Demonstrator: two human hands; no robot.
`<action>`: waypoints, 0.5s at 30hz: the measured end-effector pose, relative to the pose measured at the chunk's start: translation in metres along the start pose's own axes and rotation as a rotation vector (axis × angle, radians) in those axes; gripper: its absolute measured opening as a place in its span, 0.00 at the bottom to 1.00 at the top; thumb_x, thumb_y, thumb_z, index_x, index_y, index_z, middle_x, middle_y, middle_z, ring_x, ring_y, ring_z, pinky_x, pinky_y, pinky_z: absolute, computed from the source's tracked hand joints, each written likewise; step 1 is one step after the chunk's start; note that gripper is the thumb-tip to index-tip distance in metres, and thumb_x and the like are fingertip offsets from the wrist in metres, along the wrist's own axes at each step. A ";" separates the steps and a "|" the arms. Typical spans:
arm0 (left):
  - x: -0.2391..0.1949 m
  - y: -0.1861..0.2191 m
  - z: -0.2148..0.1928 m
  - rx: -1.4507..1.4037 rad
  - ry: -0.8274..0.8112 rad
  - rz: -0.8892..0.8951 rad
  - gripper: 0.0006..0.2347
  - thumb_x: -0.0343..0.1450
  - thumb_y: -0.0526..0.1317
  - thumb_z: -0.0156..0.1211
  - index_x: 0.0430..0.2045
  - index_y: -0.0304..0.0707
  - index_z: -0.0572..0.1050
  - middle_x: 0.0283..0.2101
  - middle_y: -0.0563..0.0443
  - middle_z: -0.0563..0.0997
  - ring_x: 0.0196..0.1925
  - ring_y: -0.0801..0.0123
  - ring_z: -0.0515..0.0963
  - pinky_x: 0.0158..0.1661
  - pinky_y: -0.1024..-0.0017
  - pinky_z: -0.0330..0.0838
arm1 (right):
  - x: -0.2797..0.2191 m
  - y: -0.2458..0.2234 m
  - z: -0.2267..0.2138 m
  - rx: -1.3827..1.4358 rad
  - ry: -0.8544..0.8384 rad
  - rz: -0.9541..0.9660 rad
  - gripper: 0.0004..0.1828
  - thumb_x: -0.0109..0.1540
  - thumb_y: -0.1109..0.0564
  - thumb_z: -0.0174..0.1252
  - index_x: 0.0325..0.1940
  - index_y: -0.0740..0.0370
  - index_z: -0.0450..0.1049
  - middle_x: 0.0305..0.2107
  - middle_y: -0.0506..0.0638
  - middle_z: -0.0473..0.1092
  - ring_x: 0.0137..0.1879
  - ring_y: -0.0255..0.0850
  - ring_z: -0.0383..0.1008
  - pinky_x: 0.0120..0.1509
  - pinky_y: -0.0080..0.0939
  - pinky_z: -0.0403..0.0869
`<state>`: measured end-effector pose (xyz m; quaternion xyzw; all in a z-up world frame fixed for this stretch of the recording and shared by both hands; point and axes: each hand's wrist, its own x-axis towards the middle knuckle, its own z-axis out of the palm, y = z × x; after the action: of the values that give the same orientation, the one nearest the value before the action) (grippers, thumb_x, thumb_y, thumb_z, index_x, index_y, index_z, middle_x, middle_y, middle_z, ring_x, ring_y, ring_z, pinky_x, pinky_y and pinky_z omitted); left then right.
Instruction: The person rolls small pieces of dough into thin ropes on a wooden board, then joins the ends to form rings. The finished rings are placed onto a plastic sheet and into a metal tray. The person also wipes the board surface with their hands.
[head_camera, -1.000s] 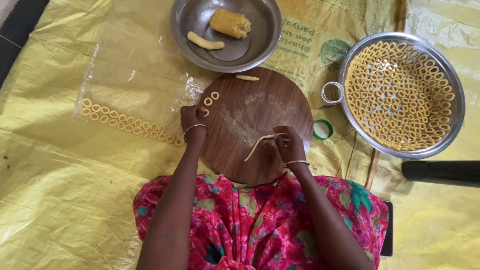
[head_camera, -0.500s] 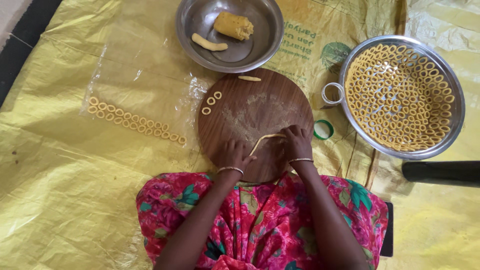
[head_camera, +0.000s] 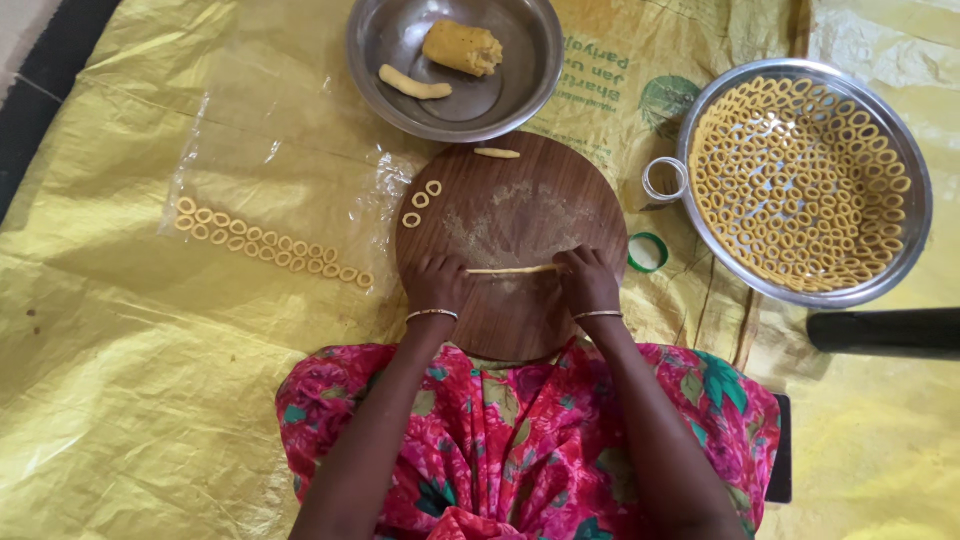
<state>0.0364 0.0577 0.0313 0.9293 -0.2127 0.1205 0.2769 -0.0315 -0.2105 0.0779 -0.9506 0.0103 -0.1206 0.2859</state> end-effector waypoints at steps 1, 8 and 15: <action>0.001 -0.003 0.002 0.002 0.036 0.027 0.06 0.65 0.37 0.66 0.33 0.44 0.80 0.41 0.49 0.80 0.52 0.52 0.74 0.55 0.54 0.67 | 0.000 0.000 0.003 -0.026 -0.006 -0.007 0.12 0.57 0.63 0.59 0.44 0.54 0.78 0.42 0.53 0.74 0.54 0.55 0.71 0.57 0.52 0.72; -0.014 -0.017 0.012 -0.126 0.035 -0.013 0.11 0.65 0.36 0.66 0.41 0.42 0.80 0.44 0.45 0.77 0.51 0.48 0.73 0.54 0.54 0.66 | -0.017 -0.014 0.038 -0.247 0.036 -0.175 0.29 0.66 0.54 0.54 0.72 0.63 0.63 0.71 0.55 0.60 0.78 0.54 0.56 0.81 0.58 0.55; -0.021 -0.029 0.022 -0.085 0.133 -0.218 0.15 0.70 0.45 0.65 0.50 0.46 0.76 0.52 0.45 0.74 0.58 0.46 0.69 0.55 0.47 0.64 | -0.017 -0.051 0.070 -0.415 -0.261 -0.134 0.42 0.68 0.37 0.44 0.80 0.59 0.45 0.77 0.52 0.43 0.82 0.47 0.38 0.82 0.58 0.37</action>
<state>0.0332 0.0742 -0.0075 0.9243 -0.0965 0.1419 0.3409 -0.0341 -0.1285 0.0458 -0.9950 -0.0651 -0.0109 0.0748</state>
